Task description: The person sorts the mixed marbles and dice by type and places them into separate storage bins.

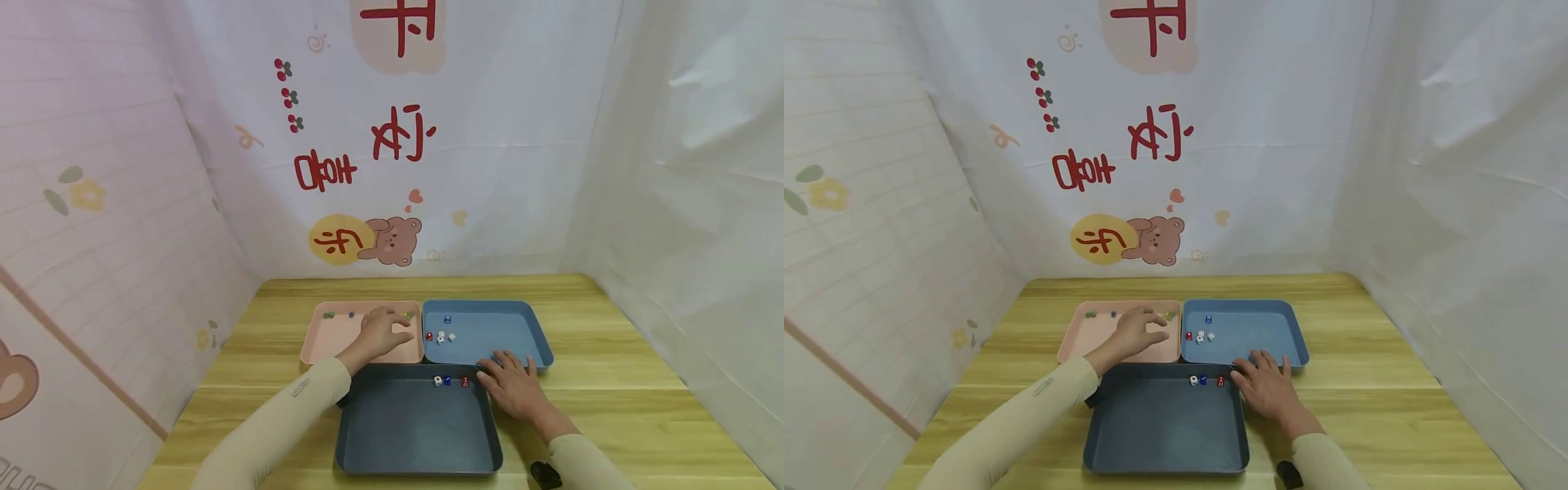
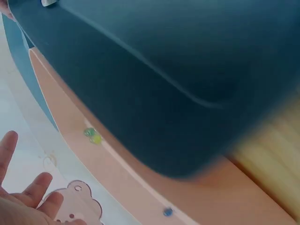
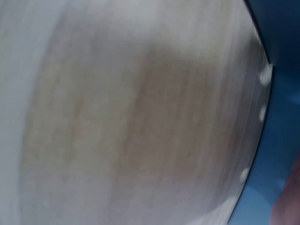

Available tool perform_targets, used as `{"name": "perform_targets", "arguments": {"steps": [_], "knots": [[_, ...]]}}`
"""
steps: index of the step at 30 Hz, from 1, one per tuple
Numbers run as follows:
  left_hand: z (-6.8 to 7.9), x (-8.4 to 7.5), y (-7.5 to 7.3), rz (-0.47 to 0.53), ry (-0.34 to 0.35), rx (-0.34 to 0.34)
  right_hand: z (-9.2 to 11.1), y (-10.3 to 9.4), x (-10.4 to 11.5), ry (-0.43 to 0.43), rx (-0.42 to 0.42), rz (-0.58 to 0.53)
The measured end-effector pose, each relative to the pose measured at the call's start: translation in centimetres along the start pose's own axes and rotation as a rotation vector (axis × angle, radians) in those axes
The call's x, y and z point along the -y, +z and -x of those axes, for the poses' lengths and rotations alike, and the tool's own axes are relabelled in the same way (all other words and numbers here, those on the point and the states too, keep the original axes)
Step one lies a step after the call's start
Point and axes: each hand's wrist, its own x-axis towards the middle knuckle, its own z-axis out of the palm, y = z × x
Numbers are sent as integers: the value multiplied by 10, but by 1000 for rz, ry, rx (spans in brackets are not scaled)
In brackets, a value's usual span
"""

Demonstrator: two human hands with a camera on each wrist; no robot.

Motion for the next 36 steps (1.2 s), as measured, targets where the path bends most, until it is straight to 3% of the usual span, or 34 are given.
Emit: {"name": "perform_targets", "arguments": {"steps": [9,20,27,36], "knots": [[42,25,-22,-169,81,62,-2,-1,0,-9,21,-2],[82,62,-41,-197,105,93,-2,-3,-1,-24,37,4],[103,80,-40,-248,159,135,-2,-5,-2,-36,39,24],[123,90,-39,-301,206,183,-7,-6,-4,-96,-10,38]]}}
